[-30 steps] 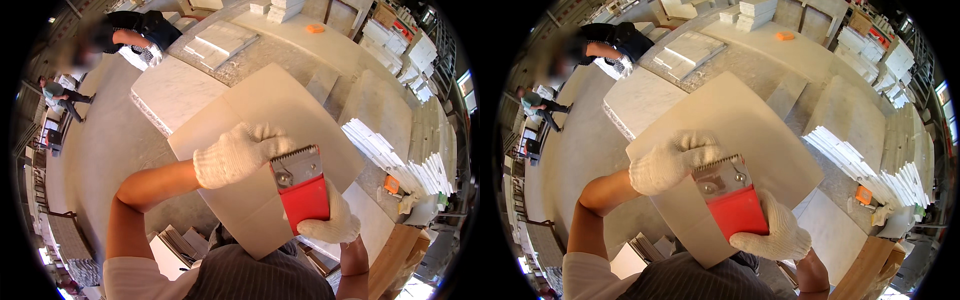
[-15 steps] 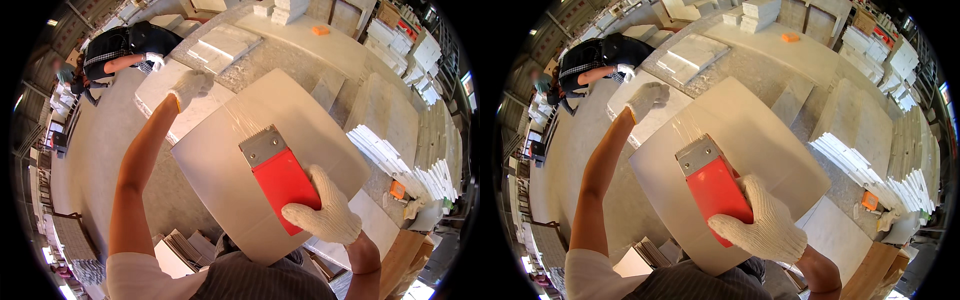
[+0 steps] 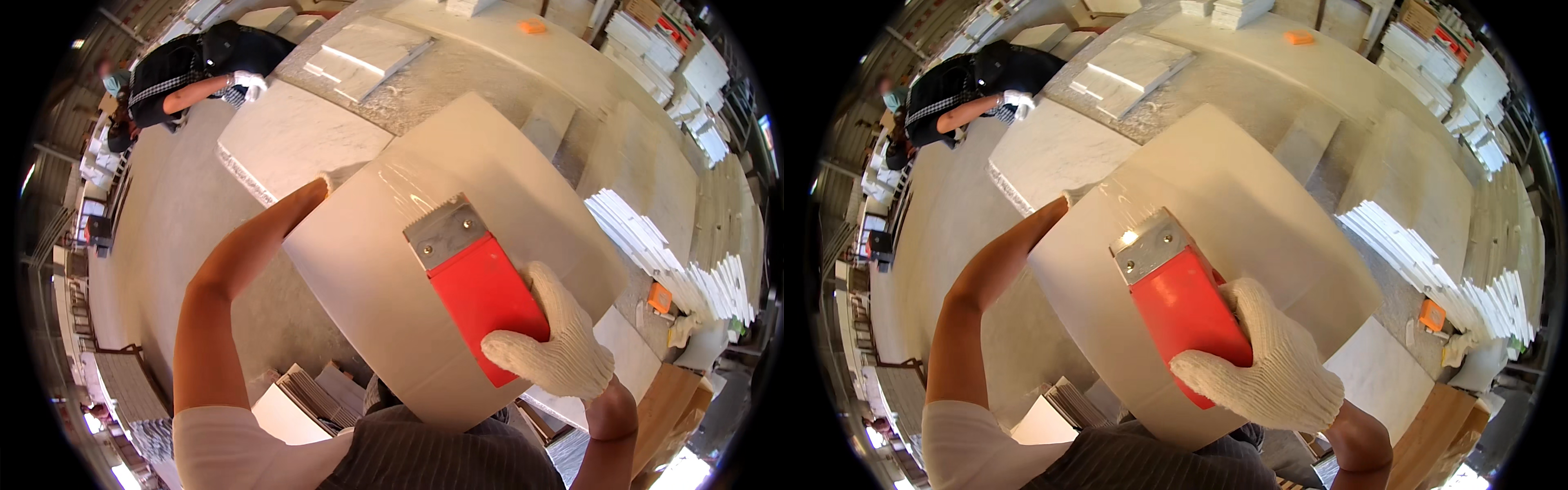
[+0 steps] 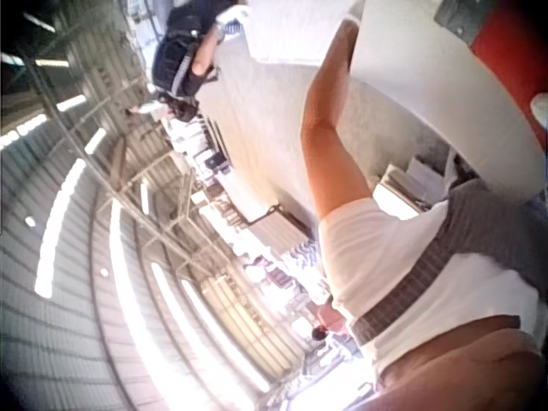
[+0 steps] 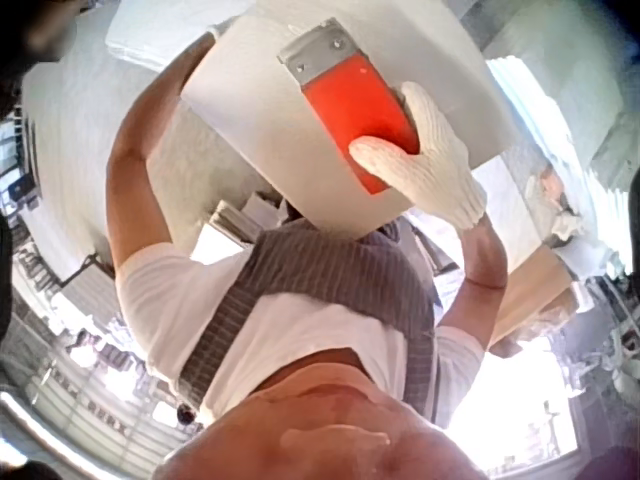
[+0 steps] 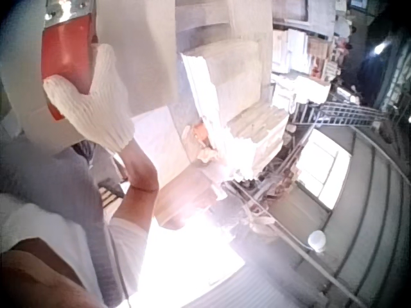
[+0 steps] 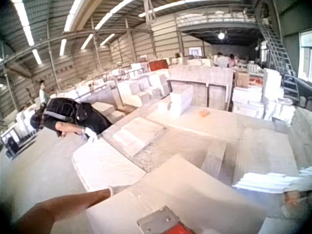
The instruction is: The person wraps rectangular white foam blocks in clear plastic film and places them into a cardboard box. They then use a handheld tape dispenser to seal the box flaps shut. The process is repeated for multiple foam blocks in a warehouse setting.
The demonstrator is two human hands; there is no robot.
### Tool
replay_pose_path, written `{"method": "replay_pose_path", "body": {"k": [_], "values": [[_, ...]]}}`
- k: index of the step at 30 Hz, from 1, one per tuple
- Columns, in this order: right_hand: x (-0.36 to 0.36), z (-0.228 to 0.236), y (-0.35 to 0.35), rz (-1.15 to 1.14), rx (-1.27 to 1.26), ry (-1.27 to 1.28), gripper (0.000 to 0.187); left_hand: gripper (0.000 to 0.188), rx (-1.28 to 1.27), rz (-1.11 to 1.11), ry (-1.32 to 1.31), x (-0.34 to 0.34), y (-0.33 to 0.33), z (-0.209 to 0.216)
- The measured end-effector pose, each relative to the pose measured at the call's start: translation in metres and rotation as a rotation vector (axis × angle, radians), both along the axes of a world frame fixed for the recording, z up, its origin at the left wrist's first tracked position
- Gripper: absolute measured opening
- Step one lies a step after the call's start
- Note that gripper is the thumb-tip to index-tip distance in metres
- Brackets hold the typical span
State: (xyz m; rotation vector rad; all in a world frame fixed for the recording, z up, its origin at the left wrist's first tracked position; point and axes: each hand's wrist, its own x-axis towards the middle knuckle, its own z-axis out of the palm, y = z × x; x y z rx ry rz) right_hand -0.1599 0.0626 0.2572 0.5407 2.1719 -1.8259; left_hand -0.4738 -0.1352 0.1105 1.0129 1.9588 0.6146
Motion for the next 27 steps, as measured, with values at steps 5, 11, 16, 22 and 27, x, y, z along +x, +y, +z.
{"method": "replay_pose_path", "body": {"k": [5,11,16,22,27], "values": [[-0.004,0.007,0.003,0.088,0.026,-0.023,0.065,0.052,-0.009,0.070,-0.066,0.005,-0.017,0.000],[0.007,0.000,0.004,0.017,0.023,0.039,0.061,0.063,0.020,0.174,-0.108,-0.003,-0.004,-0.005],[-0.001,0.009,-0.004,0.058,0.131,0.012,0.058,0.073,0.134,0.426,-0.286,-0.021,-0.040,-0.007],[0.003,-0.002,-0.003,0.014,0.170,0.099,0.051,0.091,0.059,0.512,-0.203,0.048,0.035,0.108],[0.010,-0.006,-0.003,-0.002,0.085,0.159,0.048,0.086,0.109,0.339,0.271,0.056,0.044,0.077]]}}
